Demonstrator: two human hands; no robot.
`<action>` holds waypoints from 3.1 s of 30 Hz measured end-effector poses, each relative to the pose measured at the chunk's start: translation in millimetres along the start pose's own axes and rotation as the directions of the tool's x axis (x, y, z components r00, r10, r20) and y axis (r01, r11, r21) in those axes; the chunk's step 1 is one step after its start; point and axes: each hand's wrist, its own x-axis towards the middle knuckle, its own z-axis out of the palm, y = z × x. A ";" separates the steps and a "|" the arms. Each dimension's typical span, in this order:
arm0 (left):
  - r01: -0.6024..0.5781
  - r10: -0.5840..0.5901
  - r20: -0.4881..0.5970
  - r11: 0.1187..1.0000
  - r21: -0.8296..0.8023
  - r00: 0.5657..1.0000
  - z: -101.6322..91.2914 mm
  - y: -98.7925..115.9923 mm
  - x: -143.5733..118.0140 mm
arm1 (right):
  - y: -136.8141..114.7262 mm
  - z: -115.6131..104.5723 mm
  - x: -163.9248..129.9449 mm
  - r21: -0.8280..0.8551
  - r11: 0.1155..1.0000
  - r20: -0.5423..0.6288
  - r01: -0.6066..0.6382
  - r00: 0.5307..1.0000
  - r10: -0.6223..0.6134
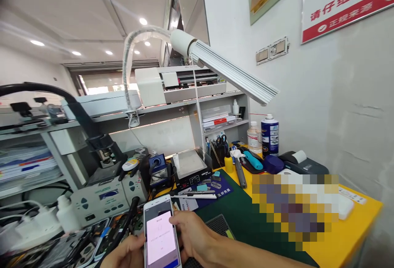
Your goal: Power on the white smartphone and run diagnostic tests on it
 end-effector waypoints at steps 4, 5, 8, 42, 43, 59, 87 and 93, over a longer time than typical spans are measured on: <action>0.062 -0.059 0.036 0.996 -0.062 0.998 2.1 -4.1 0.3 | -5.9 0.1 -7.0 0.008 1.000 0.032 0.019 0.999 -0.019; 0.042 -0.039 0.055 0.997 -0.064 0.998 3.1 -5.8 0.7 | -8.0 0.6 -8.7 -0.002 1.000 0.040 0.017 0.999 -0.017; -0.018 0.024 0.091 0.998 -0.057 0.996 6.7 -10.7 2.1 | -13.4 2.5 -12.7 -0.025 1.000 0.033 -0.002 0.999 0.003; -0.170 0.170 -0.017 0.984 -0.053 0.985 24.8 -18.3 1.8 | -12.8 -1.3 -8.6 -0.111 0.992 0.024 -0.052 0.998 0.055; -0.159 0.158 -0.029 0.986 -0.047 0.987 24.9 -17.8 1.4 | -13.5 -1.1 -9.1 -0.107 0.993 0.021 -0.055 0.998 0.058; -0.135 0.134 -0.091 0.991 -0.007 0.987 26.0 -17.4 -2.1 | -9.7 -4.1 -10.0 -0.172 0.984 -0.004 -0.039 0.999 0.038; -0.065 0.070 0.156 0.997 -0.039 0.985 15.9 -15.4 3.0 | -10.7 -1.7 -11.6 -0.081 0.996 0.001 -0.041 0.999 0.041; -0.117 0.118 0.042 0.993 -0.011 0.992 3.2 -15.3 4.4 | -13.4 4.0 -14.9 -0.046 0.998 -0.006 -0.030 1.000 0.030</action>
